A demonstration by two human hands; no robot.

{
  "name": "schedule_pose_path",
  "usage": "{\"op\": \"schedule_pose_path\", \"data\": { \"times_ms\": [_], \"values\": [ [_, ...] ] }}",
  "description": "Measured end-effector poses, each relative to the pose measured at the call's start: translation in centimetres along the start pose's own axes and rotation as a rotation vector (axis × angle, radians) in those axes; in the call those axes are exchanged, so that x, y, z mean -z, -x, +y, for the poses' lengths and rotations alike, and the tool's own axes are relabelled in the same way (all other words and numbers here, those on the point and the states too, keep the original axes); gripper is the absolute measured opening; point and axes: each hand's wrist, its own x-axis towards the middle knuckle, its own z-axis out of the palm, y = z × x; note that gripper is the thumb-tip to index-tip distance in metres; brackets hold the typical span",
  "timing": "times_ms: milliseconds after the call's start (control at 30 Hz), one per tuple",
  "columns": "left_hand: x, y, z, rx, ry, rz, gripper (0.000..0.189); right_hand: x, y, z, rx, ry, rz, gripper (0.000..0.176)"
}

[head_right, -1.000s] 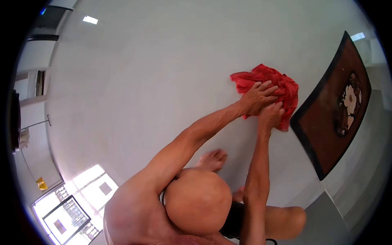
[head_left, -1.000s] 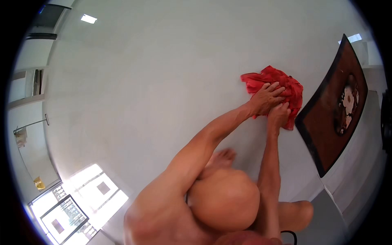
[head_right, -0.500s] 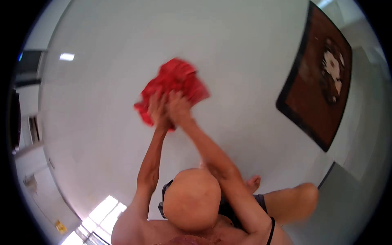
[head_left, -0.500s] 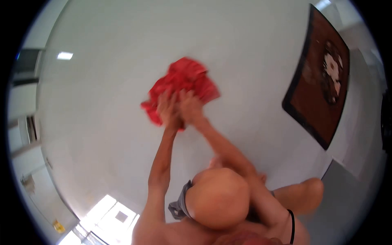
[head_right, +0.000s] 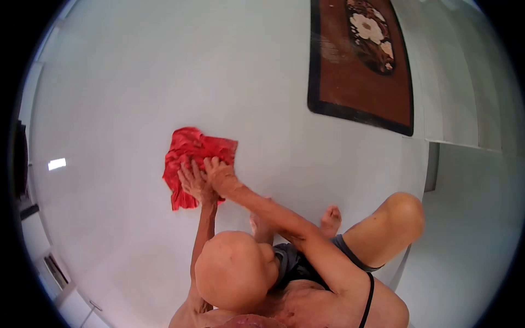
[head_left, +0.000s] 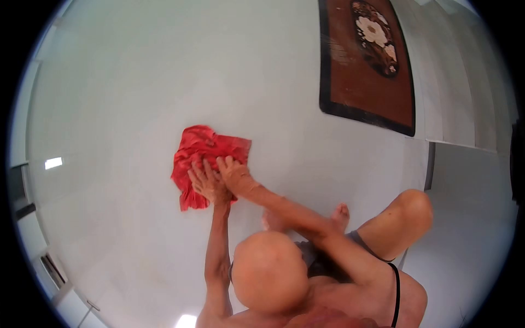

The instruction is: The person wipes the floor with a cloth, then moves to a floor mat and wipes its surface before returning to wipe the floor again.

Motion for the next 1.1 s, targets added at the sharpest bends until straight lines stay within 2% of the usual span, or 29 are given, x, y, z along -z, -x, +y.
{"op": "schedule_pose_path", "data": {
  "times_ms": [33, 133, 233, 367, 467, 667, 767, 1000, 1100],
  "values": [
    [-0.3, -1.2, 1.6, -0.056, 0.032, -0.023, 0.051, 1.2, -0.4, 1.4, -0.096, -0.022, -0.025, 0.061],
    [-1.1, -3.7, 7.1, -0.215, 0.130, -0.073, 0.052, 4.0, 0.0, 6.2, -0.300, -0.163, 0.093, 0.055],
    [-2.0, -6.0, 11.5, -0.372, 0.221, -0.082, 0.053, 6.9, 1.0, 10.5, -0.389, -0.321, 0.243, 0.052],
    [-0.4, -7.4, 14.2, -0.533, 0.317, -0.143, 0.057, 8.8, 1.6, 10.9, -0.577, -0.331, 0.290, 0.052],
    [0.9, -8.1, 13.9, -0.607, 0.373, -0.125, 0.061, 8.5, 2.1, 9.8, -0.629, -0.319, 0.344, 0.053],
    [-1.0, -7.7, 14.5, -0.634, 0.386, -0.152, 0.060, 7.5, 2.1, 10.9, -0.728, -0.361, 0.395, 0.057],
    [-1.4, -7.8, 14.4, -0.677, 0.392, -0.164, 0.058, 5.0, 2.3, 11.1, -0.794, -0.338, 0.662, 0.058],
    [-1.1, -7.3, 13.2, -0.636, 0.398, -0.227, 0.061, 4.6, -1.4, 10.7, -0.882, -0.267, 0.512, 0.054],
    [-2.1, -7.6, 11.6, -0.556, 0.334, -0.267, 0.062, 4.0, -3.3, 10.8, -0.748, -0.346, 0.483, 0.054]
  ]
}}
